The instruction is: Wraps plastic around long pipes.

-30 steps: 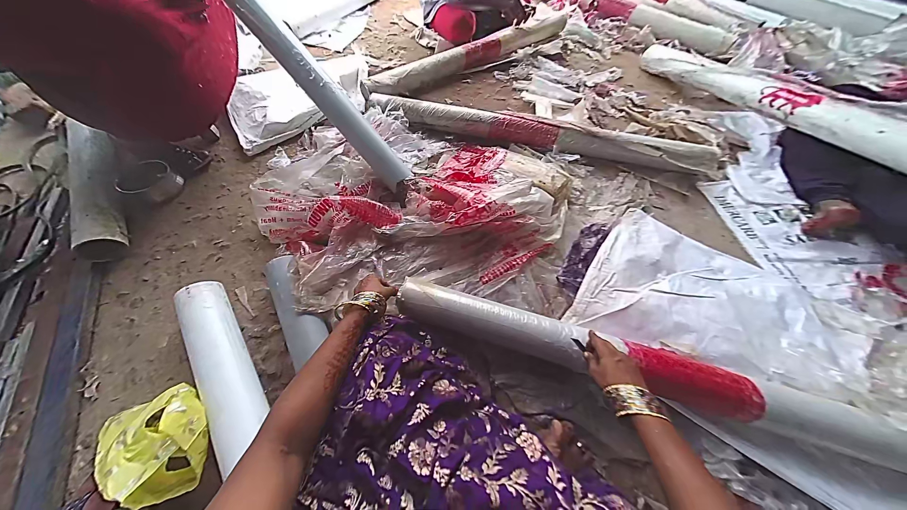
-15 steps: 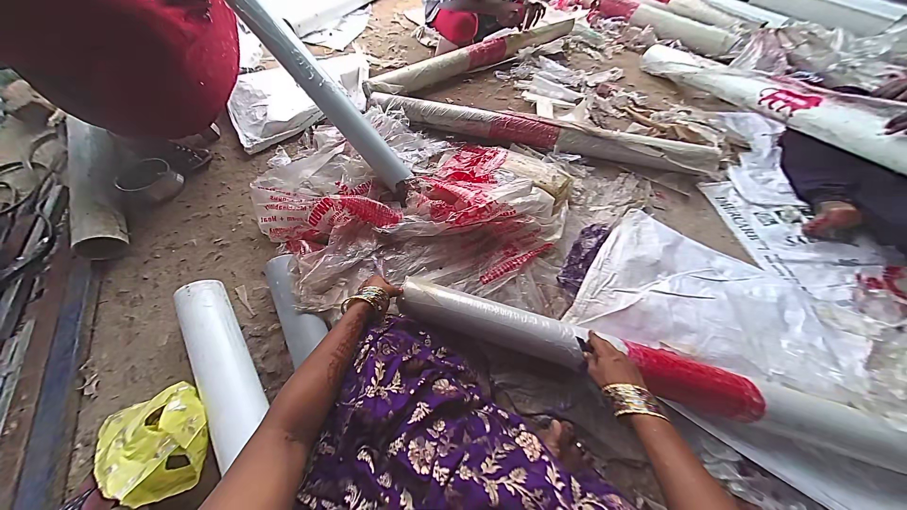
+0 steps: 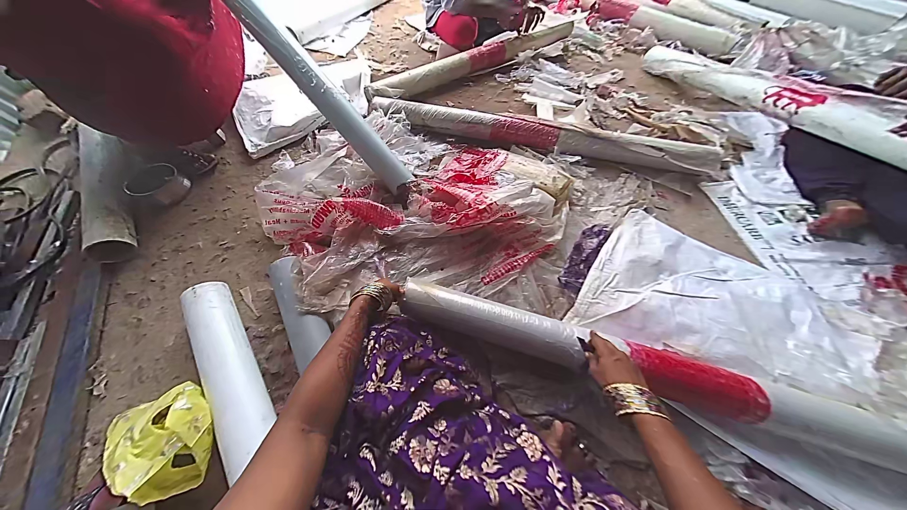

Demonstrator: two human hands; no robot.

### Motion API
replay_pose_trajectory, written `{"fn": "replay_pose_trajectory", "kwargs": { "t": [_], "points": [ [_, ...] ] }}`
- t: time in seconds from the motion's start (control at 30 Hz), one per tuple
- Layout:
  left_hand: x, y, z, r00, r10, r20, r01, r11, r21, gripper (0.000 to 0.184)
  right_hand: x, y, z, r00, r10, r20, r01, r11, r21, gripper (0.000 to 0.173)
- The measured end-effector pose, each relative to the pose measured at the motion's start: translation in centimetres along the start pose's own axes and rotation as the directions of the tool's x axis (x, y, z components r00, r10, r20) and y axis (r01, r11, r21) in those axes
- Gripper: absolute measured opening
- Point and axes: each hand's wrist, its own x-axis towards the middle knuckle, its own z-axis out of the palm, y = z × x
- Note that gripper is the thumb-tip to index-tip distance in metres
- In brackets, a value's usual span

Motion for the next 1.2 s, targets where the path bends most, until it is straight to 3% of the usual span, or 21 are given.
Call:
{"fn": "replay_pose_trajectory", "kwargs": {
  "t": [0.2, 0.3, 0.43, 0.7, 0.77, 0.87, 0.93, 1.1, 1.2],
  "points": [
    [-0.9, 0.9, 0.1, 0.992, -0.102, -0.079, 0.088, 0.982, -0.169, 0.049, 0.1, 0.1, 0.1, 1.000, -0.009, 0.003, 0.009, 1.000, -0.010, 0.041],
    [-0.6, 1.5, 0.8, 0.979, -0.127, -0.162, 0.107, 0.987, -0.123, 0.053, 0.0, 0.1, 0.0, 1.000, -0.009, 0.006, 0.009, 1.000, -0.013, 0.040],
    [-1.1, 2.0, 1.9, 0.969, -0.090, -0.230, 0.090, 0.996, -0.014, 0.054, -0.1, 0.0, 0.1, 1.000, -0.001, 0.027, 0.002, 1.000, -0.011, 0.043],
    [-0.2, 0.7, 1.7, 0.975, -0.039, -0.220, 0.008, 0.990, -0.140, 0.043, 0.0, 0.1, 0.1, 1.000, -0.008, 0.016, 0.008, 1.000, 0.003, 0.042],
    [-1.5, 1.4, 0.6, 0.956, -0.024, -0.292, -0.040, 0.977, -0.210, 0.041, 0.2, 0.0, 0.0, 1.000, -0.015, 0.008, 0.015, 1.000, 0.009, 0.041],
    [-2.2, 1.6, 0.2, 0.878, 0.130, -0.461, -0.292, 0.909, -0.298, 0.036, 0.2, 0.1, 0.2, 1.000, -0.023, 0.003, 0.023, 1.000, 0.008, 0.041],
    [-1.4, 0.7, 0.3, 0.859, 0.214, -0.464, -0.373, 0.883, -0.285, 0.032, 0.1, 0.1, 0.2, 1.000, -0.022, 0.001, 0.022, 1.000, 0.013, 0.041],
    [-1.1, -1.0, -0.4, 0.945, 0.077, -0.318, -0.109, 0.990, -0.085, 0.033, -0.1, 0.2, 0.1, 1.000, -0.017, -0.002, 0.017, 1.000, 0.022, 0.042],
    [-1.1, -1.4, 0.3, 0.972, 0.006, -0.234, -0.046, 0.985, -0.166, 0.045, 0.0, 0.0, 0.1, 1.000, -0.025, 0.009, 0.025, 1.000, 0.010, 0.039]
  ]
}}
